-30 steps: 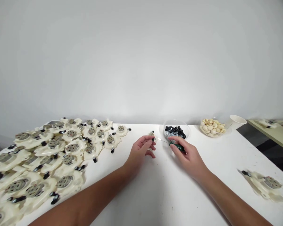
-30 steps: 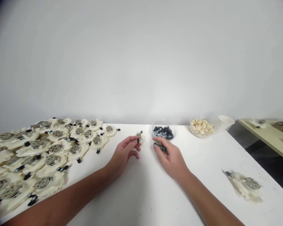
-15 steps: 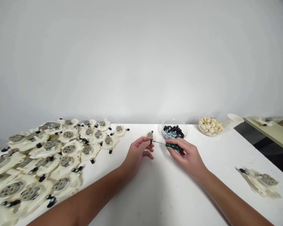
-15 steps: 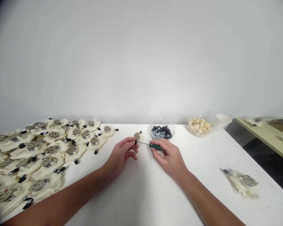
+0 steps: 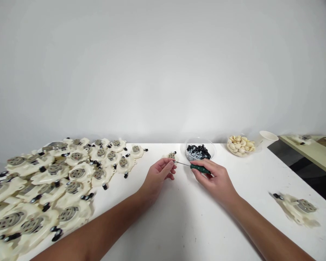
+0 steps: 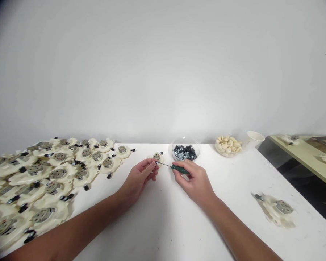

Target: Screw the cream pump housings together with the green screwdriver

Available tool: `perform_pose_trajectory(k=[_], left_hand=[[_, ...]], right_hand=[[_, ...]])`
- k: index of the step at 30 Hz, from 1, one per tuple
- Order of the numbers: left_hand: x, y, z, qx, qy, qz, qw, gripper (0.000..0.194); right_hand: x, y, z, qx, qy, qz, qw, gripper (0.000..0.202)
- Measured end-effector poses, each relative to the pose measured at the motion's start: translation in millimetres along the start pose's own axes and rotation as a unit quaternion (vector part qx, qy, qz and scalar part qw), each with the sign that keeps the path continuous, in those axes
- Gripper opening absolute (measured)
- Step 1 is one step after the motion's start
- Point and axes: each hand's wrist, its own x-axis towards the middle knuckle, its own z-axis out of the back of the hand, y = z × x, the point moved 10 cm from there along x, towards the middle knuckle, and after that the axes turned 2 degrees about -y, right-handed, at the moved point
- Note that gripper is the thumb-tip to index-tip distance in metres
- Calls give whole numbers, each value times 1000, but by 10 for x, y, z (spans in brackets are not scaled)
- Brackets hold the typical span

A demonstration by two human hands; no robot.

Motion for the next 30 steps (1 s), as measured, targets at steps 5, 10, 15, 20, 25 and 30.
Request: perform_pose_trajectory(k=[5, 10, 15, 20, 25, 30], left_hand=[[2, 11, 8, 19, 7, -8, 1000, 32], [5, 9, 10, 44, 10, -21, 999, 32], [10, 8, 5, 59, 7, -23, 998, 35], [13, 10, -5, 65, 8, -28, 997, 35], [12, 9, 1, 68, 4, -32, 997, 35], [16, -5, -8, 66, 10, -39, 997, 32]], right_hand=[[1, -9, 14, -4, -2, 7, 1000, 22], [5, 14, 10, -14, 6, 10, 1000, 22], [11, -1, 32, -7, 3, -5, 1000, 21], [23, -1, 39, -6, 7, 0, 1000, 21], [7, -5, 28, -7, 14, -7, 1000, 20], [-4, -240, -155, -24, 100, -75, 992, 20]])
